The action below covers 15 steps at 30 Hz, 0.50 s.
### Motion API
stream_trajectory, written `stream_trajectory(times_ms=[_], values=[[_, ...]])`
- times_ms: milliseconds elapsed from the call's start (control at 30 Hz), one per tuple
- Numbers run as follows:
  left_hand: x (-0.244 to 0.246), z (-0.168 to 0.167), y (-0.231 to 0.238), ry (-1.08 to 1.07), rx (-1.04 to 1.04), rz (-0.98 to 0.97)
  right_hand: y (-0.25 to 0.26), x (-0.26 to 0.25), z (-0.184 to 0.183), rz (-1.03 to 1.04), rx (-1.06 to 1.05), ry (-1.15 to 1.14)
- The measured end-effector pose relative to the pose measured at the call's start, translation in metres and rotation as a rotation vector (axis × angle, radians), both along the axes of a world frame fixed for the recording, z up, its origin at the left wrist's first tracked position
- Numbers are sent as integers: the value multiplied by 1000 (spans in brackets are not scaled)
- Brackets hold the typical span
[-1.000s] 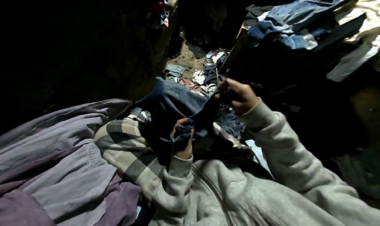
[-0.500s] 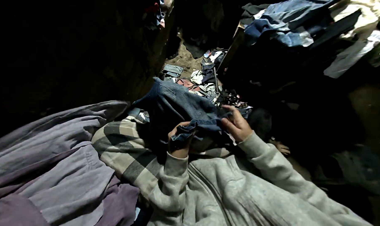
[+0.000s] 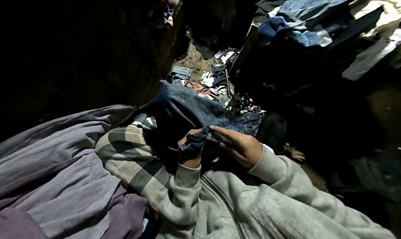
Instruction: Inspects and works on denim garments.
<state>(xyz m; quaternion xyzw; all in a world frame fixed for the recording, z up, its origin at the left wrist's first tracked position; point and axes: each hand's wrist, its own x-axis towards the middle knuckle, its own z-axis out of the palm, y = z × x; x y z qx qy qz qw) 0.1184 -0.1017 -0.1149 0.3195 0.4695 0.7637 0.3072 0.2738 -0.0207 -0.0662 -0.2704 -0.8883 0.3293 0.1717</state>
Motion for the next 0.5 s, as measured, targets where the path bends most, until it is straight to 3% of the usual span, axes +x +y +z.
stream_trajectory(times_ms=[400,500], values=[[2,8,-1,-24,-95,9,-6,-5,-12,-70,50,14],[2,4,0,15,-106,32,-5,-13,-17,-82,-77,81]])
